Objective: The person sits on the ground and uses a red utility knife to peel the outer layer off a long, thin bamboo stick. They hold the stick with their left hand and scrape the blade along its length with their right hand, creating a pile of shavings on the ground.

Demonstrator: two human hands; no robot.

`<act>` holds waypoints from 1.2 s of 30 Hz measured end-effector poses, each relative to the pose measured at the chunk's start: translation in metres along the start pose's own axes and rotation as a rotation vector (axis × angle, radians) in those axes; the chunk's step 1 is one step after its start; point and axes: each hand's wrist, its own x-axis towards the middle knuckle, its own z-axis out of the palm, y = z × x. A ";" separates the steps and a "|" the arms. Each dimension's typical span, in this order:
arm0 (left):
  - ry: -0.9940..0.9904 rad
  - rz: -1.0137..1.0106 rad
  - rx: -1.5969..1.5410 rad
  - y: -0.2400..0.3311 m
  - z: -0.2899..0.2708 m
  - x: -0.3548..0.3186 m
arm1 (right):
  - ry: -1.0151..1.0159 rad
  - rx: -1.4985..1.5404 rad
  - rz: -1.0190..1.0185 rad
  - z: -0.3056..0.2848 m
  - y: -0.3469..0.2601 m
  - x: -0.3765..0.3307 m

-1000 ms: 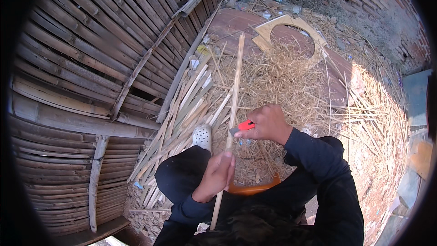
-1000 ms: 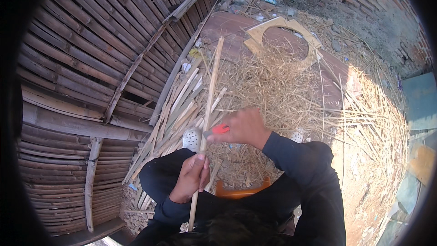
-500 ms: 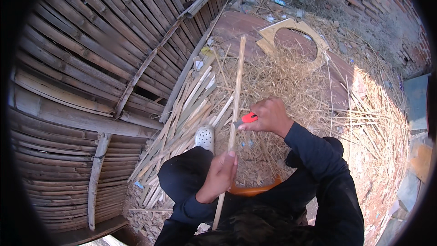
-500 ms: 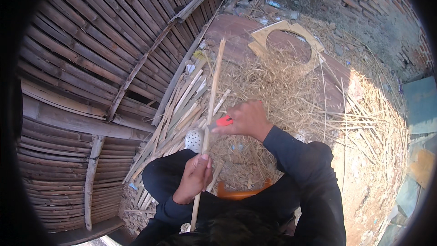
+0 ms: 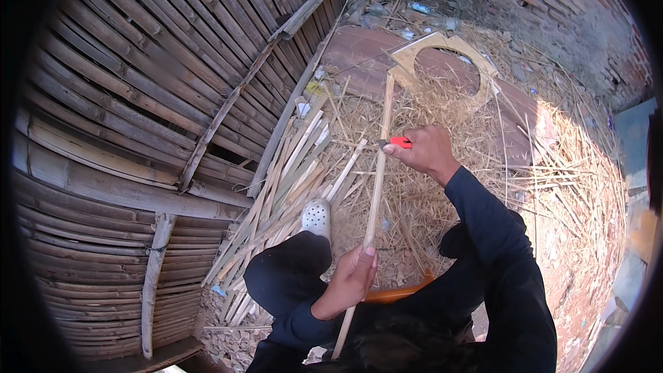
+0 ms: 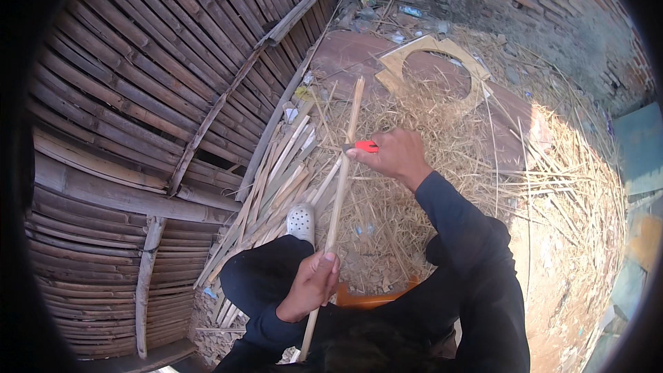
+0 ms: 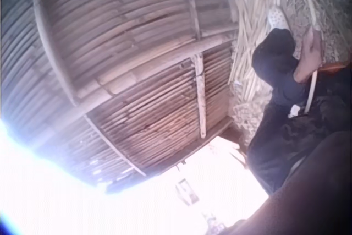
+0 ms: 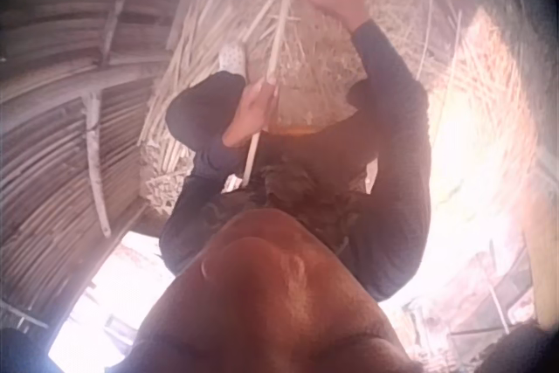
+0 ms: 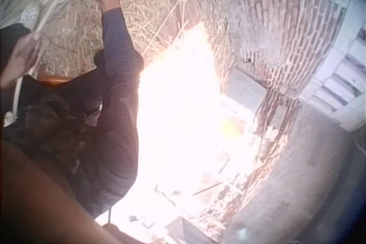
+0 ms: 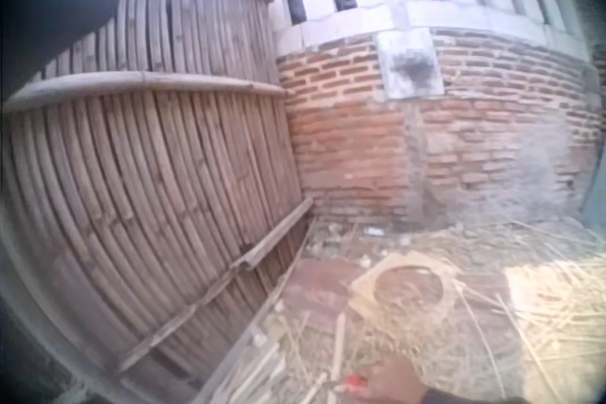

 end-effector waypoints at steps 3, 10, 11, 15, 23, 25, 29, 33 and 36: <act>0.040 0.028 0.069 -0.002 0.001 0.003 | -0.032 -0.054 -0.031 0.002 0.006 0.008; -0.110 0.081 0.105 -0.005 0.015 -0.006 | 0.169 -0.119 0.167 -0.011 0.072 0.037; -0.147 0.116 0.152 -0.009 0.018 -0.009 | 0.211 -0.121 0.252 -0.009 0.089 0.043; -0.126 0.276 0.202 -0.024 0.018 -0.015 | 0.261 0.058 0.513 -0.037 0.121 0.046; 0.095 0.120 0.016 0.013 0.011 0.002 | -0.079 0.193 -0.016 -0.035 -0.008 -0.020; 0.125 0.109 0.002 0.025 0.008 0.005 | -0.099 0.173 -0.208 -0.032 -0.036 -0.037; 0.098 0.053 0.047 0.046 0.004 0.014 | -0.061 0.282 -0.309 -0.031 -0.046 -0.049; 0.145 0.198 0.334 0.049 0.002 0.029 | -0.009 0.306 -0.290 -0.035 -0.043 -0.042; 0.248 0.427 0.518 0.044 0.010 0.040 | 0.000 0.269 -0.290 -0.036 -0.046 -0.041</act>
